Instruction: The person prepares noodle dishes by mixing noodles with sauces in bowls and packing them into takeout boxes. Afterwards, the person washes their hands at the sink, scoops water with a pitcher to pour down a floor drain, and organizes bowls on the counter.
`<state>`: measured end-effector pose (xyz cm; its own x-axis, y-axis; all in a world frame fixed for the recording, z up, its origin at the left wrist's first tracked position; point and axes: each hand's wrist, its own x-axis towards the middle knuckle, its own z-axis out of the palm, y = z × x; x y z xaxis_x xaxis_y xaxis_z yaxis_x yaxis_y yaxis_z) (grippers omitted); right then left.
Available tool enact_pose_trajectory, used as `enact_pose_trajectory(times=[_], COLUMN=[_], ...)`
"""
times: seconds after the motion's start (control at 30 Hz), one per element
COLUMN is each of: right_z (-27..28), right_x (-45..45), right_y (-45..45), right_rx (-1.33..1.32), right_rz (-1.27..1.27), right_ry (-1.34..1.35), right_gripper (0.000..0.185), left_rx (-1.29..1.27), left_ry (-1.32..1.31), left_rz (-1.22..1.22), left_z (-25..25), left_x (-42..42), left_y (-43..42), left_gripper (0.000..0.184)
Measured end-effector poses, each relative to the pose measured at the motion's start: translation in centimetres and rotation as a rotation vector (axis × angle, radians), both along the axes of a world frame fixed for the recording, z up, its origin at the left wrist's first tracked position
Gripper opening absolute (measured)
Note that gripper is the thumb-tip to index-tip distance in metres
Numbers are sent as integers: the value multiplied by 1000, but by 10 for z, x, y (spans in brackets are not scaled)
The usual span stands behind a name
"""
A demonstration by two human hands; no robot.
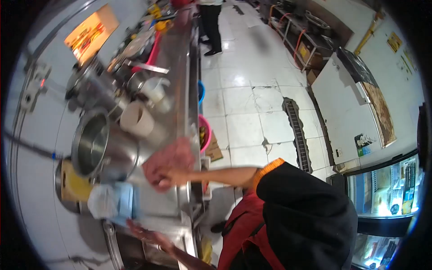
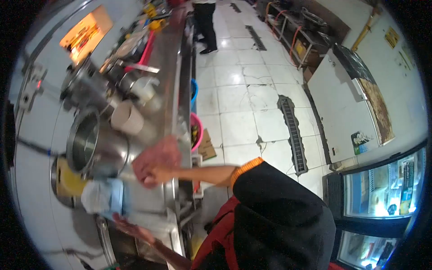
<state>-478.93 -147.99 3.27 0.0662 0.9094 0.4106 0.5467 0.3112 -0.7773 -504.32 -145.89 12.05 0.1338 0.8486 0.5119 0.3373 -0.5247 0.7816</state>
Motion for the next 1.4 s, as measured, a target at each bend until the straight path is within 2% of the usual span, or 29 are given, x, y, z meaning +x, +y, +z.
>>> enact_pose_trajectory(times=[0.07, 0.1, 0.2, 0.37, 0.43, 0.47, 0.53, 0.57, 0.6, 0.63, 0.67, 0.7, 0.73, 0.77, 0.8, 0.83, 0.87, 0.93, 0.97, 1.0, 1.07, 1.1, 1.13, 1.2, 1.23, 1.27, 1.3, 1.33, 1.4], right_z=[1, -73, -33, 10, 52, 51, 52, 64, 64, 19, -21, 11, 40, 20, -1, 5, 13, 24, 20, 12, -28, -44, -51, -26, -93, -86, -62, -30, 18], right_x=[-12, -24, 62, 181, 231, 263, 338, 376, 410, 451, 484, 524, 560, 593, 624, 655, 687, 755, 794, 831, 904, 945, 985, 1058, 1079, 1104, 1135, 1169, 1240], right_y=[-7, 40, -53, -104, -108, -115, -132, -146, -154, -149, -167, -182, -198, -220, -229, -236, -243, -260, -271, -282, -315, -321, -321, -290, -275, -261, -245, -227, -200], right_rx=[-204, 130, -228, -233, -18, -21, 2, -114, 50, 235, -27, -572, -831, 63, -594, -594, -502, -302, -349, -405, -271, -551, -824, -1238, -885, -876, -666, -455, -37], right_rz=[142, 470, 386, 291, -88, -78, -542, -545, -570, -535, -541, -372, -419, -632, -412, -420, -663, -1176, -1288, -1396, -1438, -1375, -1272, -786, -707, -669, -702, -733, -776], right_ry=[918, 1425, 1387, 1510, 1827, 1828, 222, -104, -355, -543, -367, -450, -765, -456, -484, -477, -445, -367, -430, -486, 104, 211, 313, -21, -229, -229, -271, -310, -361], right_gripper=[33, 35, 40, 48, 58, 58, 69, 68, 63, 56, 54, 52, 55, 53, 48, 48, 50, 54, 55, 55, 45, 46, 48, 52, 57, 57, 56, 56, 55], left_rx=[-87, 14, 133, -535, -868, -1037, -1336, -1463, -1570, -1647, -1705, -1702, -1913, -2129, -2343, -2176, -2180, -2359, -1503, -2177, -1710, -1715, -1114, 100, 83, 235, 401, 347, 282], left_ry=[-63, 27, 70, 259, 214, 175, 81, 44, 13, -18, -36, -36, -82, -128, -163, -210, -189, 41, 372, 114, 254, 279, 302, 304, 341, 391, 428, 428, 341], left_rz=[-180, -259, -670, -1284, -1436, -1492, -1567, -1586, -1585, -1591, -1581, -1583, -1636, -1677, -1711, -2028, -2033, -1458, -1997, -1762, -1804, -1800, -1934, -1876, -1846, -1931, -2011, -2020, -1905], left_z=[-13, -13, -47, -51, -65, -75, -96, -103, -111, -116, -122, -124, -126, -123, -119, -100, -72, -27, -25, -43, -47, -46, -39, -25, -22, -24, -31, -82, -85], left_x=[124, 176, 268, 405, 478, 514, 591, 629, 664, 701, 736, 773, 809, 845, 881, 915, 951, 1019, 1047, 1084, 1149, 1179, 1208, 1280, 1304, 1337, 1375, 1407, 1480], left_y=[-48, -70, -78, -51, -63, -67, -77, -82, -86, -96, -101, -105, -125, -146, -156, -157, -158, -163, -148, -158, -160, -162, -163, -158, -149, -143, -139, -115, -78], left_gripper=[75, 71, 73, 72, 72, 72, 72, 72, 71, 71, 71, 71, 76, 80, 85, 89, 89, 94, 94, 91, 81, 81, 73, 71, 71, 75, 78, 78, 77])
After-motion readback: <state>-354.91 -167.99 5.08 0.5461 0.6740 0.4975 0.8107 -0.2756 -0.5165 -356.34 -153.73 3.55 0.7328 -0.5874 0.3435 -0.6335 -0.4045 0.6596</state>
